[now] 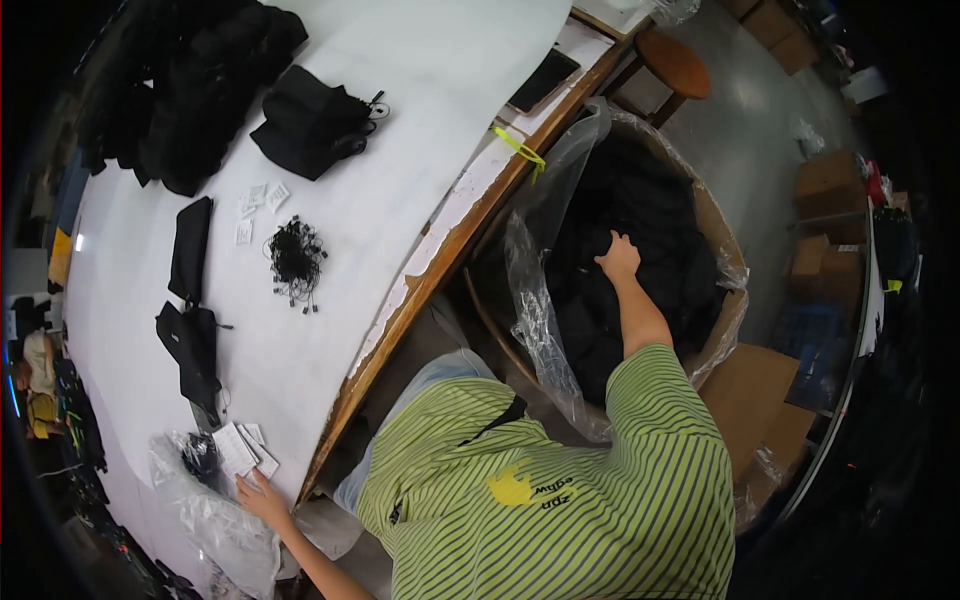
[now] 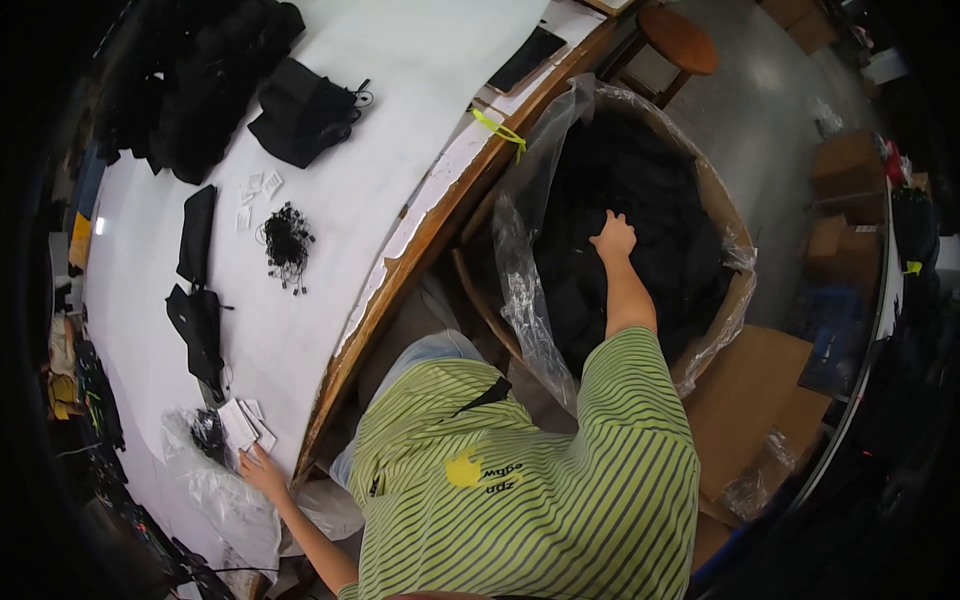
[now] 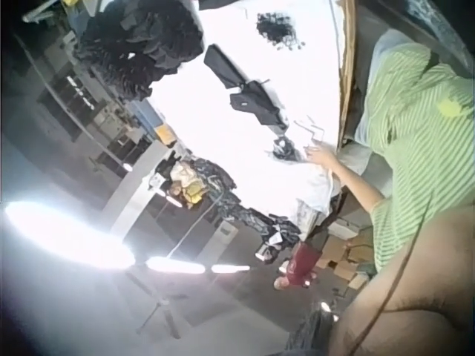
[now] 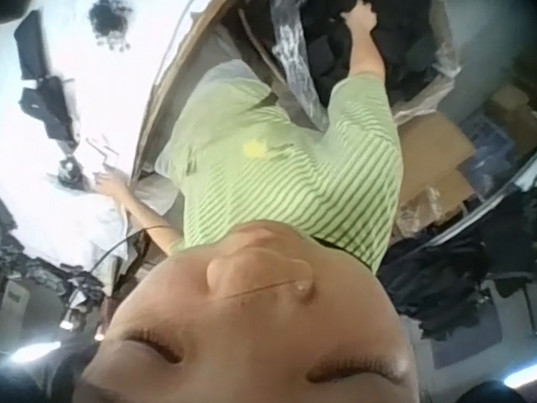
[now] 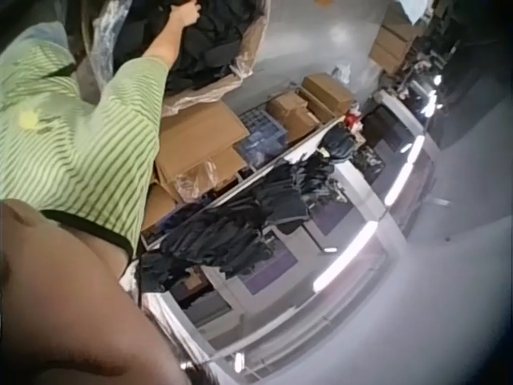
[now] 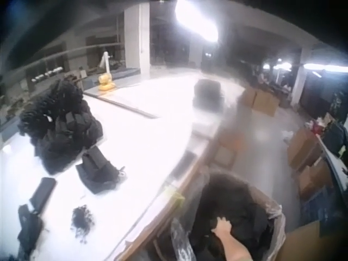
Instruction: The recorder is packing dark fabric items, possibly bags or pouches, into protective cases and adding labels/silica gel packets.
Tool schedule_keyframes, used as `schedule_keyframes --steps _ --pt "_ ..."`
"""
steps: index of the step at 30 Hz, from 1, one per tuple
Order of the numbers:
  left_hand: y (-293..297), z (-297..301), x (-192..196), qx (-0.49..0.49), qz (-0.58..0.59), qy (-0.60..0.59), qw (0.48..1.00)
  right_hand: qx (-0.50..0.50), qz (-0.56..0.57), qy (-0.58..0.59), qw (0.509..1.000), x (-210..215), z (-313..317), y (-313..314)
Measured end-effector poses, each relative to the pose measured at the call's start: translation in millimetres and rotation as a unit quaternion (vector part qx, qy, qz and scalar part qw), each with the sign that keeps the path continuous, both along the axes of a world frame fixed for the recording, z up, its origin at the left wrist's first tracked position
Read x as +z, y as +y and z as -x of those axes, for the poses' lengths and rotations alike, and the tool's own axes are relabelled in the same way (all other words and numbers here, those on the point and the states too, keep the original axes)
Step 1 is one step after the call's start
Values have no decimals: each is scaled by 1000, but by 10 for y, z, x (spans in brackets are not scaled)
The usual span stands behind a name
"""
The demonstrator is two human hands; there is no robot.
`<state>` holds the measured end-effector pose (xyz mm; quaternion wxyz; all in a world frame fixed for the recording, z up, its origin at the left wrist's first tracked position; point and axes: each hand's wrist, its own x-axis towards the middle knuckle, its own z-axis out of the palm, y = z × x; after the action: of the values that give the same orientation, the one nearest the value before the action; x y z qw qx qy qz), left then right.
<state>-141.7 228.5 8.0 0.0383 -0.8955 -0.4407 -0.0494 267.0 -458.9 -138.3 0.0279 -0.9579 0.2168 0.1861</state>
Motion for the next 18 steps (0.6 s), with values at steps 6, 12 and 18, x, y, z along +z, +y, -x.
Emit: schedule_keyframes --steps 6,12,18 --pt "52 18 2 -28 8 -37 999 27 -11 -91 995 437 135 -84" --pt "43 31 12 -48 -3 -35 998 -7 -57 -245 968 1130 324 -143" --pt "-50 -105 17 -50 -15 -55 997 -20 -95 -344 934 1890 425 20"
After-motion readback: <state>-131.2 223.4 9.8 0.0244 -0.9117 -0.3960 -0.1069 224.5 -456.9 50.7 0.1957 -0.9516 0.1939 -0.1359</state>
